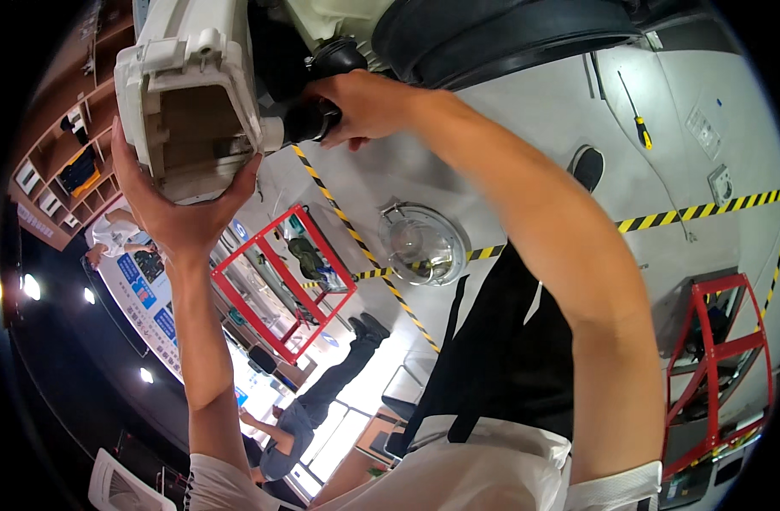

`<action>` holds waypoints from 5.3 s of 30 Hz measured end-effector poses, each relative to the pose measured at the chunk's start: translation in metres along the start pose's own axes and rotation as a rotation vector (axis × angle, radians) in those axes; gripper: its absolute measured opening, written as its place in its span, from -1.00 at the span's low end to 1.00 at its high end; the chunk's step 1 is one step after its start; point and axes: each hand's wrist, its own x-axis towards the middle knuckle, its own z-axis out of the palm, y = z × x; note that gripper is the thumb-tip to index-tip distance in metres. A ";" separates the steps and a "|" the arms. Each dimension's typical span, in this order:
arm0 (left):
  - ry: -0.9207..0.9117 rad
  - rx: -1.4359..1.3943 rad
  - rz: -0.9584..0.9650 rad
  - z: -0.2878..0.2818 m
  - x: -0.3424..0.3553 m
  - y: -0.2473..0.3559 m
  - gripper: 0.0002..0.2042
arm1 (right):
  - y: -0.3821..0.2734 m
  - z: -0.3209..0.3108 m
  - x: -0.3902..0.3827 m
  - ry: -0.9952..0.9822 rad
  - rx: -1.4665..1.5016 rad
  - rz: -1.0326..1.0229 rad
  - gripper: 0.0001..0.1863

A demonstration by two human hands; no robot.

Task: The person handles the internal wiring and a black hose of a washing machine, then uses a pair of pliers to compress and position a metal clamp on the hose.

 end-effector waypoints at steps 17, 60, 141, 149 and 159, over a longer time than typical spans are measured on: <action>-0.044 0.002 -0.095 0.018 -0.013 0.021 0.07 | 0.033 0.025 0.003 0.221 -0.071 -0.120 -0.43; 0.430 0.383 0.002 0.045 -0.058 0.010 0.01 | 0.065 0.024 0.011 0.059 0.265 -0.351 -0.49; 0.643 0.258 -0.078 0.052 -0.052 0.051 -0.11 | 0.063 0.035 0.014 0.177 0.251 -0.529 -0.56; 0.716 0.233 -0.070 0.066 -0.049 0.041 -0.07 | 0.059 0.026 0.006 0.072 0.367 -0.458 -0.77; 0.891 -0.829 -0.246 0.103 -0.059 0.042 -0.32 | 0.066 0.013 0.008 0.045 0.419 -0.441 -0.77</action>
